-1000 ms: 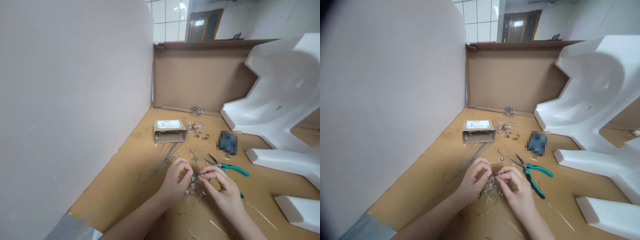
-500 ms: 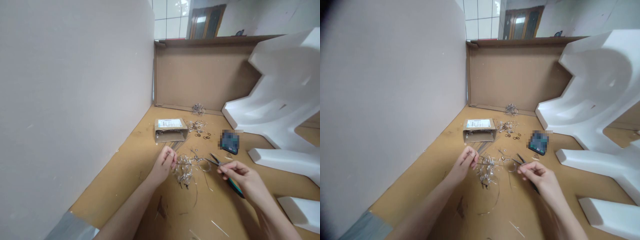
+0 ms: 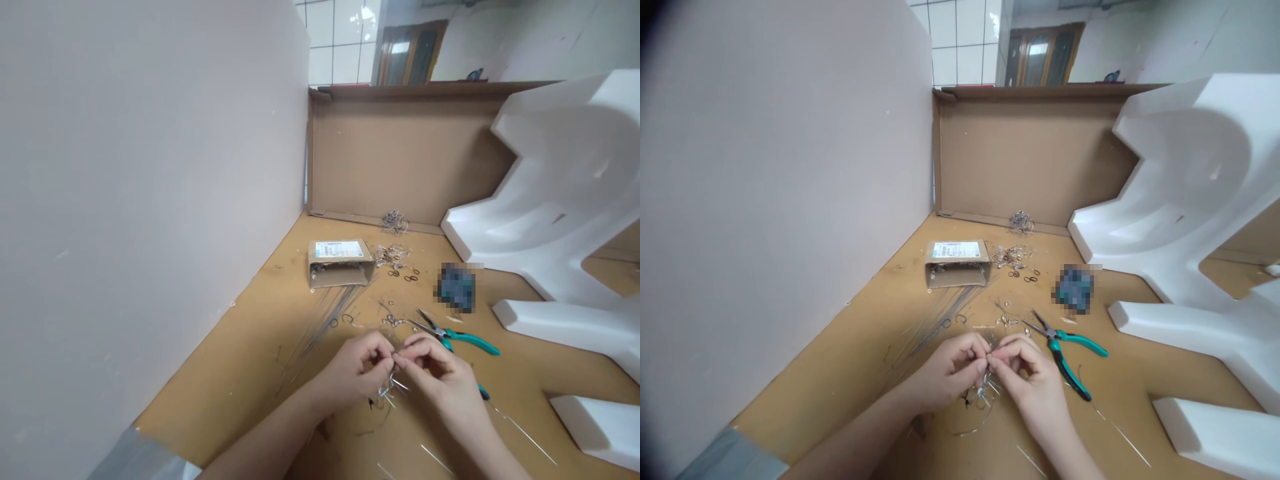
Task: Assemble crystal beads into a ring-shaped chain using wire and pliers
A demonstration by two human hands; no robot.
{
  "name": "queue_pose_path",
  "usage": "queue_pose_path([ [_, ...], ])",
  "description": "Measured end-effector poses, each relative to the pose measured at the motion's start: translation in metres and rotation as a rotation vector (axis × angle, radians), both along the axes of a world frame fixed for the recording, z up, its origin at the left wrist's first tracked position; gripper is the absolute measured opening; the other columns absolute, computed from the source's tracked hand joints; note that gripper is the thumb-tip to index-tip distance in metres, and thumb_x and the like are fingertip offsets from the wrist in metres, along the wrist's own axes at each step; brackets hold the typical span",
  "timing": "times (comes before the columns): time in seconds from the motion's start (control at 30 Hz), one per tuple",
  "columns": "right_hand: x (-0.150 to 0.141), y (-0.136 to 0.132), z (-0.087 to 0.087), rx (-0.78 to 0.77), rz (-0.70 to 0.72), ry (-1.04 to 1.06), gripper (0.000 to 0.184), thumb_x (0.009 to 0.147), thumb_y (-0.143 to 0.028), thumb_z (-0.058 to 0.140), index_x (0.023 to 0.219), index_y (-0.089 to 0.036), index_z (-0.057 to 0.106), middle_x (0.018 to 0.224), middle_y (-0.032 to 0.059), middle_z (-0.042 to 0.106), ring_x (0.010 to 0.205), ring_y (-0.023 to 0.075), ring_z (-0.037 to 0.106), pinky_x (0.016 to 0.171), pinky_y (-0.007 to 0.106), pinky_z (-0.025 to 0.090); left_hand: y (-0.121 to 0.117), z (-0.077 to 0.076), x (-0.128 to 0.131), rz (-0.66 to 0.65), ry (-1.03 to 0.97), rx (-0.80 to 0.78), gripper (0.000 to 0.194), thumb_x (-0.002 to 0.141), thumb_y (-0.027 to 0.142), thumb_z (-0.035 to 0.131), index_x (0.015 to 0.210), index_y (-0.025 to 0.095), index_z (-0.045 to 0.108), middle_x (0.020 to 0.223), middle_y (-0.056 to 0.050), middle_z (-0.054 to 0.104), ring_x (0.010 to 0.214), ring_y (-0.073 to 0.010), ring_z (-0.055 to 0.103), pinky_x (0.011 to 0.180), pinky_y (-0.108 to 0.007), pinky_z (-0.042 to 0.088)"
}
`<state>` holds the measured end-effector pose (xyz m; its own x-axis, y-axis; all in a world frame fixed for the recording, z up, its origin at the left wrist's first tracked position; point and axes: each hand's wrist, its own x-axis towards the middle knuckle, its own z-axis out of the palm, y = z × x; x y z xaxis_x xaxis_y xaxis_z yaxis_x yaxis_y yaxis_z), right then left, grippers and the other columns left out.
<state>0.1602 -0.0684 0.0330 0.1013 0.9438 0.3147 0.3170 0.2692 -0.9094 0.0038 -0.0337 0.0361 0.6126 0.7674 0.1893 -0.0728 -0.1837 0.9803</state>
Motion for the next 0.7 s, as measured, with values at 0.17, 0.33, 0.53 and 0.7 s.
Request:
queue_pose_path([
  [0.17, 0.001, -0.001, -0.004, -0.176, 0.028, 0.013, 0.017, 0.069, -0.036, 0.066, 0.077, -0.021, 0.063, 0.06, -0.002, 0.055, 0.054, 0.0131, 0.049, 0.05, 0.025, 0.04, 0.002, 0.0, 0.001, 0.027, -0.151, -0.166, 0.021, 0.078, 0.034, 0.055, 0.072, 0.016, 0.046, 0.065, 0.002, 0.048, 0.054, -0.0071, 0.044, 0.056, -0.022, 0.036],
  [0.33, 0.0, -0.004, -0.002, -0.182, 0.011, -0.13, 0.012, 0.068, -0.032, 0.062, 0.069, -0.021, 0.065, 0.055, -0.003, 0.049, 0.052, 0.0125, 0.043, 0.049, 0.025, 0.036, 0.0, -0.001, 0.005, 0.04, -0.243, -0.201, 0.028, 0.076, 0.039, 0.06, 0.07, 0.015, 0.046, 0.072, 0.0, 0.051, 0.053, -0.0052, 0.043, 0.055, -0.022, 0.035],
  [0.53, 0.002, -0.003, -0.008, -0.235, 0.012, -0.061, 0.018, 0.07, -0.038, 0.062, 0.066, -0.02, 0.064, 0.053, -0.0031, 0.047, 0.05, 0.0118, 0.041, 0.049, 0.025, 0.035, -0.003, -0.008, 0.007, 0.051, -0.266, -0.183, 0.023, 0.079, 0.034, 0.059, 0.072, 0.015, 0.048, 0.073, -0.001, 0.052, 0.055, -0.0061, 0.044, 0.057, -0.023, 0.037],
  [0.7, 0.0, -0.004, -0.013, -0.316, 0.021, 0.095, 0.025, 0.067, -0.044, 0.064, 0.067, -0.019, 0.063, 0.054, -0.0016, 0.054, 0.05, 0.0118, 0.043, 0.049, 0.025, 0.034, -0.005, -0.007, 0.01, 0.056, -0.28, -0.195, 0.025, 0.079, 0.036, 0.059, 0.073, 0.015, 0.048, 0.071, 0.0, 0.051, 0.054, -0.0063, 0.043, 0.056, -0.022, 0.036],
])
